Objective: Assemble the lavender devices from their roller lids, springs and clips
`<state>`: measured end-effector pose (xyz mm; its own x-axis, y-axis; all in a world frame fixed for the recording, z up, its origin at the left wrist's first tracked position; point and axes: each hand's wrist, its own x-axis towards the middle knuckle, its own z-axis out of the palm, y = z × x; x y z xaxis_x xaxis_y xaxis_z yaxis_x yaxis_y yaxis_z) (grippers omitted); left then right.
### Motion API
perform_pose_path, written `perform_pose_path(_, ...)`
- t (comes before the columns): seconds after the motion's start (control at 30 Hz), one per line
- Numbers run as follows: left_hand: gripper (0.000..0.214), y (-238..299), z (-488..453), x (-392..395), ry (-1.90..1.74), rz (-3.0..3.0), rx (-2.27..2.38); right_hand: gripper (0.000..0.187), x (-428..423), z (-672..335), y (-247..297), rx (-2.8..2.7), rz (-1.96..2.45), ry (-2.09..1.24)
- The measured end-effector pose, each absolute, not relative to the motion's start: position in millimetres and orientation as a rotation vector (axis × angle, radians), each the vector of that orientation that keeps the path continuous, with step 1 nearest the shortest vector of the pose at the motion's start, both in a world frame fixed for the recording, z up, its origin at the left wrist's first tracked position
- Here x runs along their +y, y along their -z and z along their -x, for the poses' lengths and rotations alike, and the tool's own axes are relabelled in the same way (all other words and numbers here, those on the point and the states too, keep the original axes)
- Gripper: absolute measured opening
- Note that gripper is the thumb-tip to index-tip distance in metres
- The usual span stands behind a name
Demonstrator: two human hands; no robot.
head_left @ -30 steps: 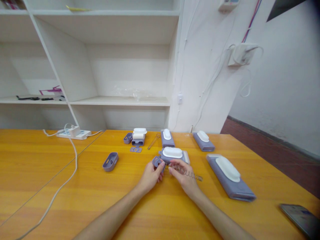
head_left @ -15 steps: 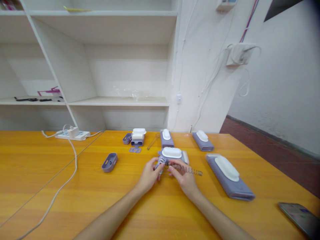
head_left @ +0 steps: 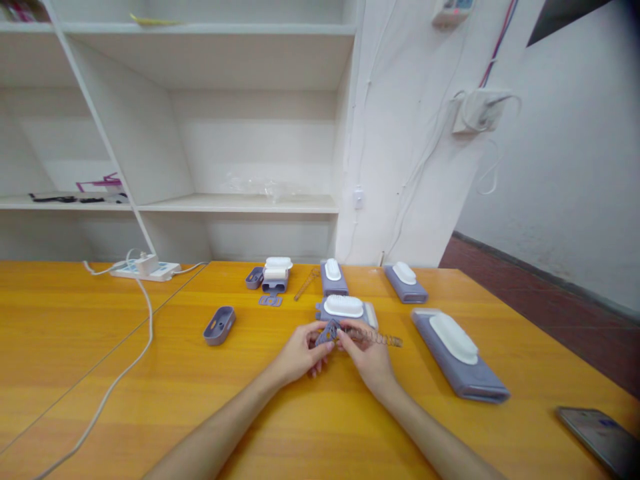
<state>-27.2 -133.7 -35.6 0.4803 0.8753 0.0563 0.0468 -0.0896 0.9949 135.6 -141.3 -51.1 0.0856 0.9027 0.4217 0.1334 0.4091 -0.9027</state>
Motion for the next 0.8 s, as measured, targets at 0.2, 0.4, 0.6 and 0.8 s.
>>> perform_pose_path(0.2, 0.041, 33.6, 27.2, -134.3, -0.868, -1.56, 0.85, 0.022, -144.7, -137.3, 49.7, -1.513, 1.021, -0.652)
perform_pose_path(0.4, 0.037, 43.7, 26.9, -130.2, -0.962, -1.438, 0.84, 0.024, -148.9, -133.3, 46.3, -1.563, 1.035, -0.648)
perform_pose_path(0.6, 0.028, 40.8, 28.6, -129.2, -0.946, -1.499, 0.829, 0.02, -149.6, -136.3, 39.2, -1.591, 1.064, -0.355)
perform_pose_path(0.8, 0.034, 38.5, 31.7, -126.8, -0.889, -1.509, 0.817, 0.019, -148.9, -139.8, 39.1, -1.623, 1.083, -0.246)
